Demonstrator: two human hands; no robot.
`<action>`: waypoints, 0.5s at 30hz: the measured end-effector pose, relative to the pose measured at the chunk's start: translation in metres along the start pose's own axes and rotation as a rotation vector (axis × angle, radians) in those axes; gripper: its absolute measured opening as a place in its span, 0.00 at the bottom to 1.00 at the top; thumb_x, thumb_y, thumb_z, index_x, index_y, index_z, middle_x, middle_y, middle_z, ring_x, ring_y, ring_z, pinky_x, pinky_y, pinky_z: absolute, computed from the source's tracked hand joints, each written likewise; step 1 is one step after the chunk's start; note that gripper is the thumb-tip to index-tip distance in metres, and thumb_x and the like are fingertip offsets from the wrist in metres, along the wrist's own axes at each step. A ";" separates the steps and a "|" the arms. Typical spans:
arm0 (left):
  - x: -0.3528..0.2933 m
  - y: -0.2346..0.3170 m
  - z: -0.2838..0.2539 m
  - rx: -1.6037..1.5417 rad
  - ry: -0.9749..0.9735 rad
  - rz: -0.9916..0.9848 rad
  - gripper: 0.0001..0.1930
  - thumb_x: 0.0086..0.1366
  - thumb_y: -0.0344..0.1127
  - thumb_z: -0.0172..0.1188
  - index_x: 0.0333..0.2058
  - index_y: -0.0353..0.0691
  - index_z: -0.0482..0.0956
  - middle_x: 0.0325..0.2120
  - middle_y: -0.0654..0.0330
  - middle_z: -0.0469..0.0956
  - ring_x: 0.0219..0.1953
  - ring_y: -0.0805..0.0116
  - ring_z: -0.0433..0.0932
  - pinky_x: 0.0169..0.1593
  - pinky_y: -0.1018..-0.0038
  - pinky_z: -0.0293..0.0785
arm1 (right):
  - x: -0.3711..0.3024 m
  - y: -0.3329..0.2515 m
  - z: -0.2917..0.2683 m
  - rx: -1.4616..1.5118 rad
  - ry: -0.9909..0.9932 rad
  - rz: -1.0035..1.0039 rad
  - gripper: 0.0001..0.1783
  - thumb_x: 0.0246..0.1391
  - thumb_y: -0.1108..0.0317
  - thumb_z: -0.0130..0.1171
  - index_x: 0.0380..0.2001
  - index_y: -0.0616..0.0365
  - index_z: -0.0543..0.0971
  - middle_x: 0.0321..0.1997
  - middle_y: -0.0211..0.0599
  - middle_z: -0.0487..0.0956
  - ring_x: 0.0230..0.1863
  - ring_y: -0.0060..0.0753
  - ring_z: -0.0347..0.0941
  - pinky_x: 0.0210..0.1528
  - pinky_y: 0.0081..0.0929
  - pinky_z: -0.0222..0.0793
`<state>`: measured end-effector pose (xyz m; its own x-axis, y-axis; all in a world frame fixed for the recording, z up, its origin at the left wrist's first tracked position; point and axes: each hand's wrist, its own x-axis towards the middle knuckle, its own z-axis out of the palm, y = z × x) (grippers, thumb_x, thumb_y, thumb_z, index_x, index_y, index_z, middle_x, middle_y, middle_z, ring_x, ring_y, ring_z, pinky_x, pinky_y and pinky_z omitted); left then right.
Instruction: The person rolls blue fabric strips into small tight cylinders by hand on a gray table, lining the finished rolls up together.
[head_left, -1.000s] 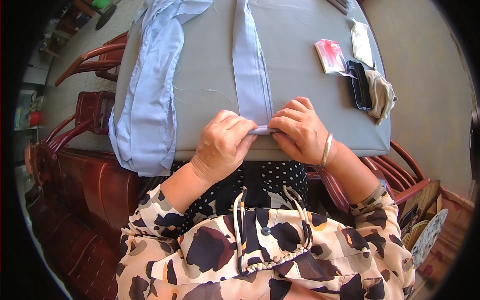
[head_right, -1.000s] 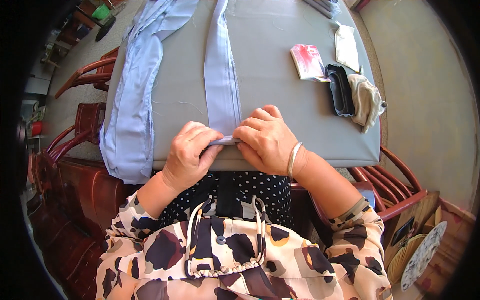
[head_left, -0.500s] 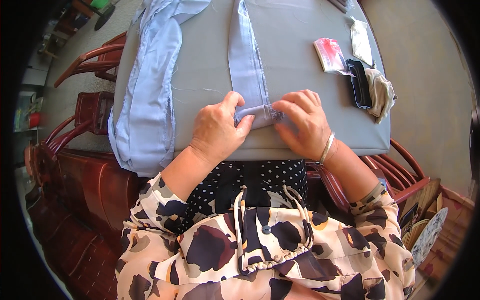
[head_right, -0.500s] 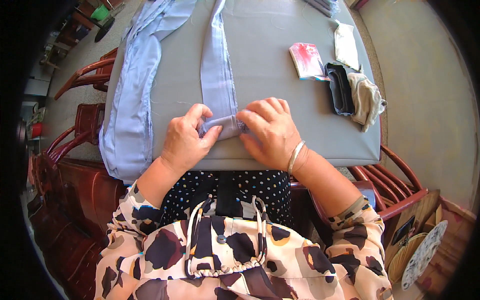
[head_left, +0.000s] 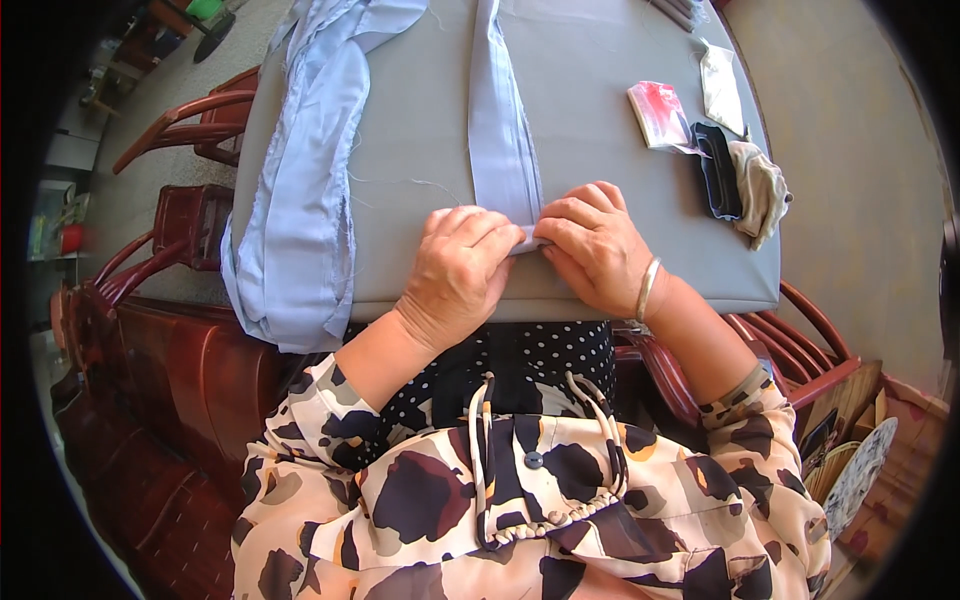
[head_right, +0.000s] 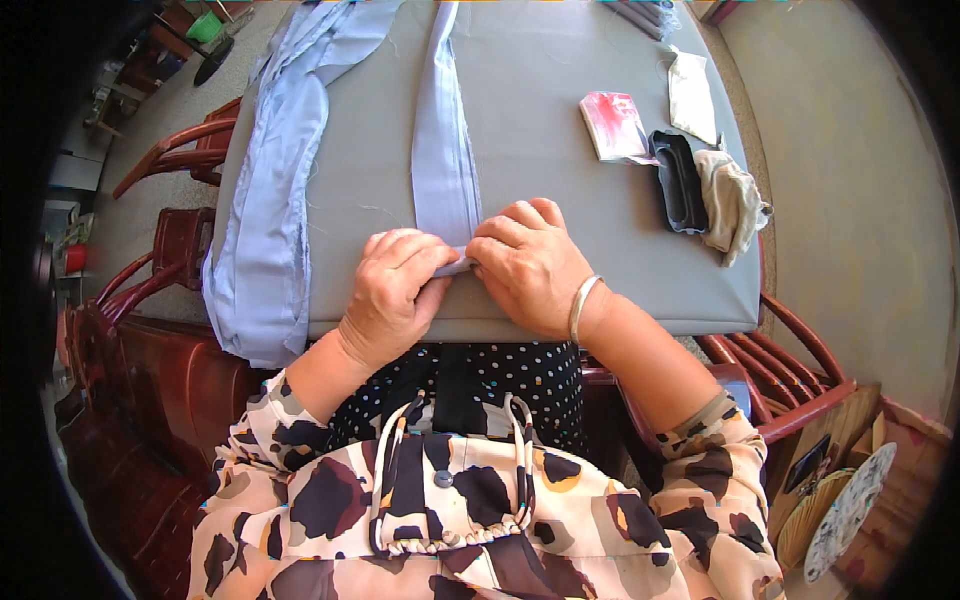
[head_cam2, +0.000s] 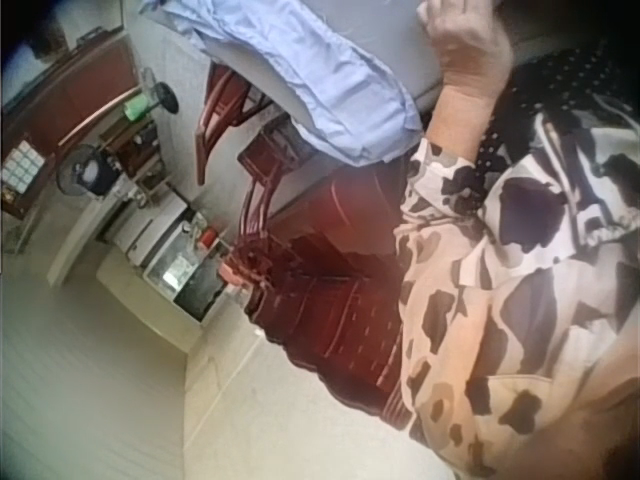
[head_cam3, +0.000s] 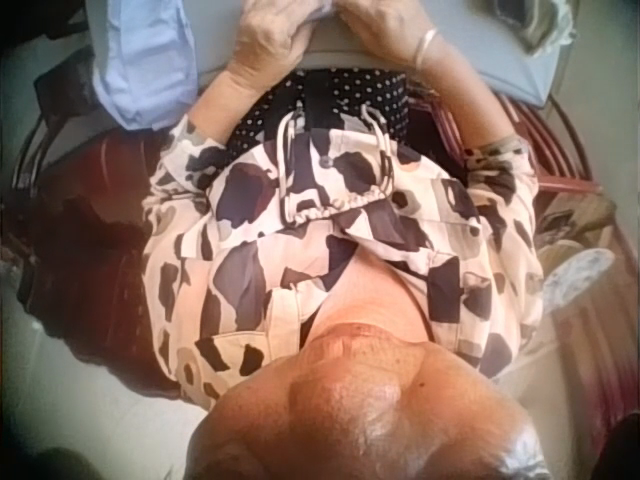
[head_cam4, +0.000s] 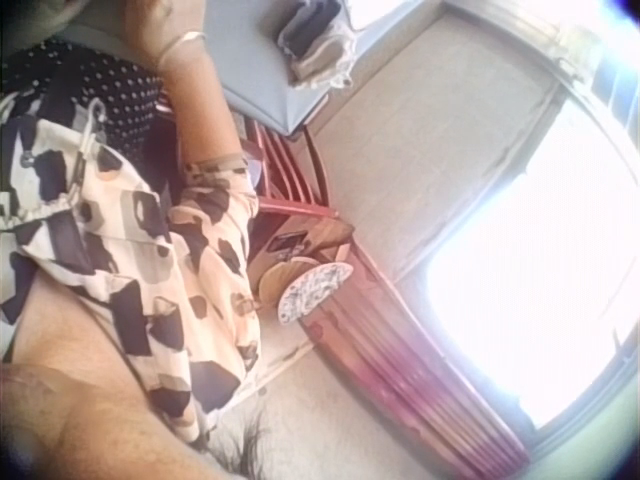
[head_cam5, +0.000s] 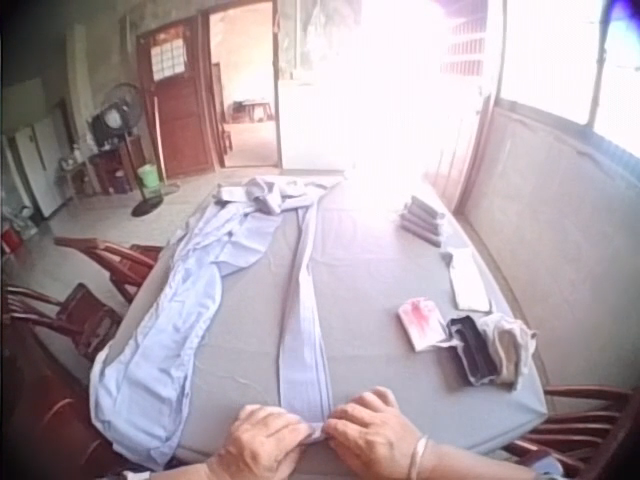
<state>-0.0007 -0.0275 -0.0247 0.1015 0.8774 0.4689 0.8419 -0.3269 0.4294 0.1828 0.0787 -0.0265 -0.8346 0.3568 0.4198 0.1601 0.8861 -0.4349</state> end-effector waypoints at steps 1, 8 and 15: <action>-0.001 0.000 -0.002 -0.001 -0.001 0.000 0.14 0.49 0.23 0.67 0.37 0.38 0.79 0.35 0.58 0.80 0.41 0.56 0.78 0.47 0.61 0.71 | -0.001 0.000 -0.003 0.001 0.000 0.001 0.11 0.48 0.69 0.62 0.37 0.55 0.80 0.39 0.32 0.77 0.45 0.38 0.72 0.55 0.42 0.61; 0.001 0.004 -0.013 -0.167 -0.192 -0.069 0.10 0.54 0.23 0.63 0.36 0.36 0.80 0.32 0.54 0.81 0.36 0.54 0.78 0.44 0.63 0.72 | -0.003 -0.007 -0.017 0.176 -0.182 0.043 0.13 0.46 0.68 0.63 0.37 0.55 0.78 0.29 0.34 0.79 0.38 0.41 0.74 0.53 0.41 0.62; 0.004 -0.001 -0.007 -0.158 -0.127 -0.203 0.08 0.56 0.26 0.64 0.36 0.35 0.79 0.31 0.51 0.80 0.32 0.52 0.78 0.40 0.65 0.75 | -0.008 -0.009 0.001 0.046 -0.020 0.217 0.16 0.45 0.68 0.64 0.40 0.55 0.77 0.33 0.36 0.77 0.40 0.43 0.73 0.49 0.41 0.63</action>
<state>-0.0044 -0.0264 -0.0182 0.0136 0.9641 0.2651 0.7595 -0.1824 0.6244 0.1877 0.0679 -0.0269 -0.7934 0.5313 0.2970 0.3133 0.7748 -0.5491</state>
